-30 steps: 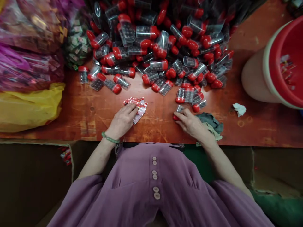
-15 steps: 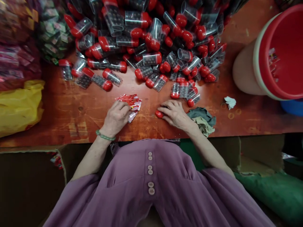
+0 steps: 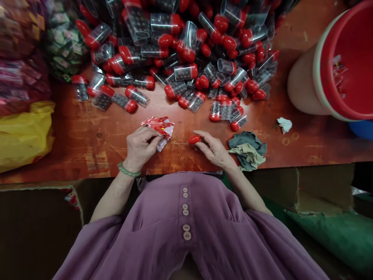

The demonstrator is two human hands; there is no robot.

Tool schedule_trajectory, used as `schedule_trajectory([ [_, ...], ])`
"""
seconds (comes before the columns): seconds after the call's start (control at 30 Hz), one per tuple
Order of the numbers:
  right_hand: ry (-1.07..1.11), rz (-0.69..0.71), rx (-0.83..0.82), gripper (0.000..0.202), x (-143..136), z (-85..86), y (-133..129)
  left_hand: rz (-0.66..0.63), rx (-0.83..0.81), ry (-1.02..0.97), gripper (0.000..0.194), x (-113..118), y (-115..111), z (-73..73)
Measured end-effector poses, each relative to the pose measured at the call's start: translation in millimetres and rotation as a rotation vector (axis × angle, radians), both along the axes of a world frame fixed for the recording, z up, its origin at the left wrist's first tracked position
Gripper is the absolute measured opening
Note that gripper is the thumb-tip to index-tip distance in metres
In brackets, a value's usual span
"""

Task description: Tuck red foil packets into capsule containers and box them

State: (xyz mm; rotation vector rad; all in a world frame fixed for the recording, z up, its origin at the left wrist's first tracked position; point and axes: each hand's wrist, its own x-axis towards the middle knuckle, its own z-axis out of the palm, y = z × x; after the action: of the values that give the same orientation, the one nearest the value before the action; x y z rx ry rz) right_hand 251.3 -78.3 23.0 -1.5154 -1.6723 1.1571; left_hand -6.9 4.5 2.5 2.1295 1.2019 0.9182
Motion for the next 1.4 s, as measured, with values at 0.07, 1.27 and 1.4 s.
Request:
schedule_trajectory([
  [0.07, 0.235, -0.124, -0.116, 0.034, -10, -1.1, -5, -0.020, -0.003, -0.055, 0.013, 0, -3, 6.7],
  [1.27, 0.794, -0.094, -0.773, 0.047, -37, 33.4, -3, -0.324, 0.220, 0.012, 0.020, 3, -48, 17.4],
  [1.4, 0.809, -0.059, -0.798, 0.046, -39, 26.6, -1, -0.337, 0.256, 0.068, 0.019, 4, -47, 18.5],
])
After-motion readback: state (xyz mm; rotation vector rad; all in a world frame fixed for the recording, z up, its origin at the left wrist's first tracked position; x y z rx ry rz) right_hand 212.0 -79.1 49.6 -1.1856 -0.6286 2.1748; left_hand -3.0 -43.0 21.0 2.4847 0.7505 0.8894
